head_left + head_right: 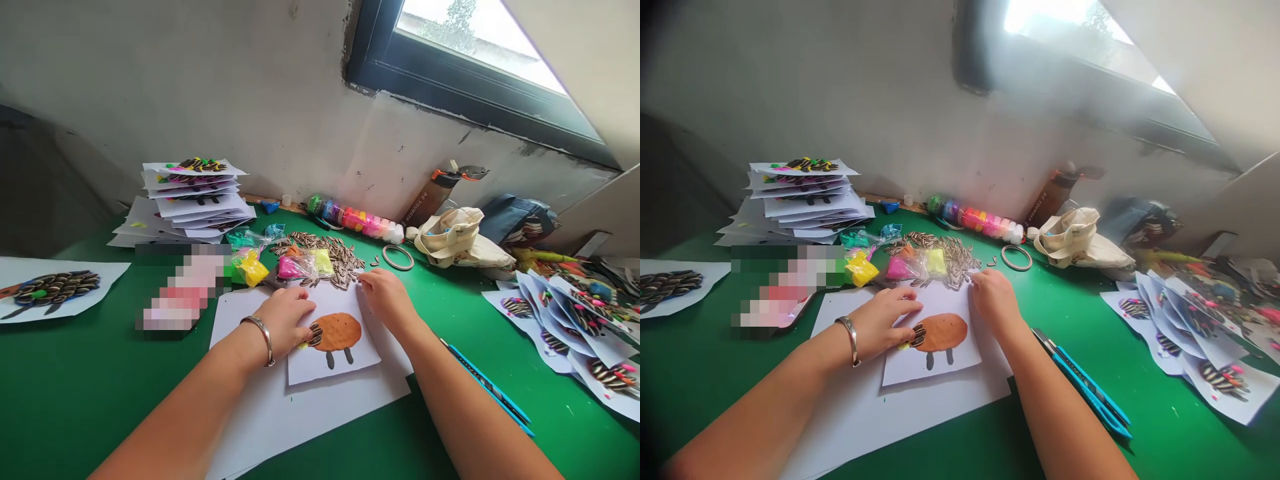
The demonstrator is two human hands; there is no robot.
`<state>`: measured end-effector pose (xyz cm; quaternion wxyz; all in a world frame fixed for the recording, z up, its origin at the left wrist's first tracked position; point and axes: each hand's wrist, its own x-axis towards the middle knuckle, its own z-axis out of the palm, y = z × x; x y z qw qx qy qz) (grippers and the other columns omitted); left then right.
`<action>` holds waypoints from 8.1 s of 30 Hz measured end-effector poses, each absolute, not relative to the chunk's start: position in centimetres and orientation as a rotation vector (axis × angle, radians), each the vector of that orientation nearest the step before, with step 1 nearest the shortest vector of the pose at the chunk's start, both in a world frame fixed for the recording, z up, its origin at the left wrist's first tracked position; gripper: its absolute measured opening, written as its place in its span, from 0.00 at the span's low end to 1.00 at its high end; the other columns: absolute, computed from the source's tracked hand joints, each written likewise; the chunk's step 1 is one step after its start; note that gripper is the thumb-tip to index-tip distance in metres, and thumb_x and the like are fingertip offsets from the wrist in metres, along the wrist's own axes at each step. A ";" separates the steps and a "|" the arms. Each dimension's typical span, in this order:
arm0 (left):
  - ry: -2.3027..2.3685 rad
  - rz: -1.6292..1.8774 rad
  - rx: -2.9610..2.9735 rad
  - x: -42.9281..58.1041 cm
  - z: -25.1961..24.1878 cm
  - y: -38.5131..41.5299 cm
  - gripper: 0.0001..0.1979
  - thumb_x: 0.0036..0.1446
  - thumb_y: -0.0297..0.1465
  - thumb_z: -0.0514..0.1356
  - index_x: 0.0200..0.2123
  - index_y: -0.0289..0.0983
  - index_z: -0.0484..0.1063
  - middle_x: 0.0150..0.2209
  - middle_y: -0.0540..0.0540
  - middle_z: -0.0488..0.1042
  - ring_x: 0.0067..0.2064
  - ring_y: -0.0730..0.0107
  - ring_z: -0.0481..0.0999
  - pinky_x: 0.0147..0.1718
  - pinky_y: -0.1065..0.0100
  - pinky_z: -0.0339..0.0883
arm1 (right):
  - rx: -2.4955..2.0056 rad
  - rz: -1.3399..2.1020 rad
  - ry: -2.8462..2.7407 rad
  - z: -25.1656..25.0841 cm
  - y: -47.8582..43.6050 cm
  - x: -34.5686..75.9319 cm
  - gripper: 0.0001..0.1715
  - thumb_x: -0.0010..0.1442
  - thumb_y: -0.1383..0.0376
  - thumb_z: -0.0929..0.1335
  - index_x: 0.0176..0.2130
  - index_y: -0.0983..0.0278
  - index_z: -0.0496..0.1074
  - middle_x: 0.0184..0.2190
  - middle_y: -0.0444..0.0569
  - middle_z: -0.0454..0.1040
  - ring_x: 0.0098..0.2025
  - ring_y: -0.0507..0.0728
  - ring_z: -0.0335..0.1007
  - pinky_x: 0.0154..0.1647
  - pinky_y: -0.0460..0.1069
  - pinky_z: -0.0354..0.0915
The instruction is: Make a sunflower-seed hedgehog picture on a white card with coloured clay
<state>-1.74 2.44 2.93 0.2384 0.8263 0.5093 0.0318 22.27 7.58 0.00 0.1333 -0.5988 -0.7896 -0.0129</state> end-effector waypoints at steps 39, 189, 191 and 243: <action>1.376 0.108 2.342 -1.7 2.8 2.5 0.12 0.51 0.35 0.59 0.39 0.41 0.74 0.49 0.44 0.68 0.46 0.56 0.67 0.44 0.60 0.64 | -1.484 0.870 -1.872 1.2 0.8 16.1 0.11 0.58 0.68 0.60 0.30 0.61 0.70 0.27 0.43 0.73 0.28 0.52 0.68 0.28 0.45 0.61; 1.403 0.109 2.362 -1.5 2.3 2.1 0.12 0.53 0.39 0.58 0.39 0.41 0.73 0.50 0.43 0.66 0.47 0.54 0.65 0.46 0.57 0.63 | -1.331 0.450 -2.415 1.1 -0.3 17.1 0.11 0.60 0.72 0.63 0.32 0.62 0.75 0.26 0.47 0.70 0.33 0.54 0.64 0.35 0.48 0.60; 1.399 0.110 2.364 -1.4 2.3 2.1 0.12 0.52 0.39 0.58 0.38 0.41 0.73 0.49 0.43 0.66 0.46 0.55 0.66 0.46 0.57 0.63 | -1.306 0.458 -2.418 1.1 -0.3 17.0 0.12 0.60 0.71 0.63 0.31 0.62 0.74 0.25 0.47 0.70 0.32 0.54 0.64 0.35 0.48 0.60; 1.391 0.101 2.385 -1.3 1.9 1.9 0.13 0.52 0.35 0.57 0.41 0.51 0.76 0.46 0.46 0.66 0.46 0.58 0.66 0.44 0.60 0.63 | -1.343 0.409 -2.282 0.6 -0.5 17.6 0.16 0.60 0.71 0.62 0.28 0.61 0.76 0.28 0.48 0.70 0.33 0.54 0.64 0.34 0.47 0.59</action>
